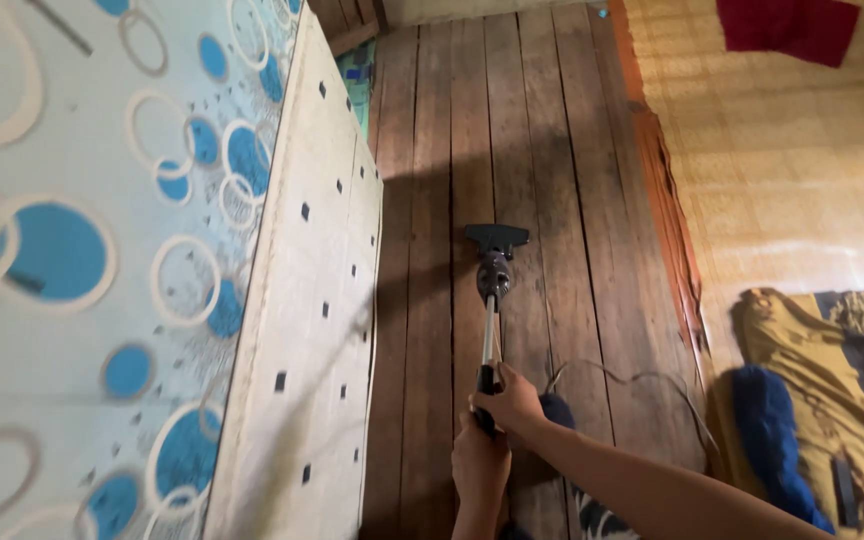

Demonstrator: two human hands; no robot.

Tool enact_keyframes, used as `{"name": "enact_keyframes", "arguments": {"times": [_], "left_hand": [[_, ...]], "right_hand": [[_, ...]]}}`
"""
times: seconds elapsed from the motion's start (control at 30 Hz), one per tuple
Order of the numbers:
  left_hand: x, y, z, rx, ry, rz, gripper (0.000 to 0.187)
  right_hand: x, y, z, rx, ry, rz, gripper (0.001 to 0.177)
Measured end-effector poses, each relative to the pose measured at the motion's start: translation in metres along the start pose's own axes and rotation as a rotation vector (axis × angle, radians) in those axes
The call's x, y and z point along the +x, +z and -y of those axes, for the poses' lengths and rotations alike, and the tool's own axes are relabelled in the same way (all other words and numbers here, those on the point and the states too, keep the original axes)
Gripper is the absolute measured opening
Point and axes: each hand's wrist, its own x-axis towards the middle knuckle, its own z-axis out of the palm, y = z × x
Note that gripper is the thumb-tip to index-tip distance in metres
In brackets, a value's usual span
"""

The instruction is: The recorder uses a stick vacuum cleaner to clean the tiled and wooden floor in a room.

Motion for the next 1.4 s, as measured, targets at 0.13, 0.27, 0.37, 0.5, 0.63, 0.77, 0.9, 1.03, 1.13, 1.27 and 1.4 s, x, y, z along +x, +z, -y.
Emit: {"name": "enact_keyframes", "arguments": {"times": [0.13,0.27,0.37,0.5,0.63,0.77,0.9,1.03,1.13,1.27,1.4], "left_hand": [[-0.042,0.008,0.048,0.034,-0.022,0.009,0.028],[-0.075,0.018,0.086,-0.003,-0.057,0.009,0.039],[-0.092,0.049,0.128,0.023,-0.244,0.001,0.045],[-0.092,0.114,0.217,0.096,-0.177,-0.114,0.058],[-0.135,0.119,0.241,0.076,-0.204,-0.021,0.073],[-0.189,0.109,0.239,0.112,-0.226,-0.007,0.069],[-0.233,0.091,0.229,0.103,-0.346,-0.018,0.062],[-0.261,0.085,0.247,0.069,-0.376,0.074,0.056],[-0.294,0.065,0.247,0.038,-0.4,0.1,0.046],[-0.338,0.046,0.257,-0.051,-0.347,0.109,0.051],[-0.368,0.058,0.291,-0.144,-0.323,0.131,0.028]], "right_hand": [[-0.058,0.019,-0.018,0.015,0.037,0.013,0.078],[-0.058,0.049,-0.087,-0.067,0.021,0.046,0.077],[-0.106,0.039,-0.072,0.077,0.227,0.267,0.085],[-0.141,0.049,-0.107,0.01,0.123,0.265,0.086],[-0.173,0.052,-0.126,-0.134,0.18,0.364,0.082],[-0.199,0.053,-0.141,-0.125,0.198,0.447,0.082],[-0.231,0.058,-0.16,-0.139,0.21,0.494,0.084],[-0.264,0.06,-0.162,-0.077,0.245,0.525,0.086],[-0.281,0.069,-0.174,-0.099,0.275,0.577,0.086],[-0.32,0.069,-0.167,-0.075,0.35,0.665,0.088],[-0.335,0.084,-0.199,-0.15,0.333,0.712,0.086]]}}
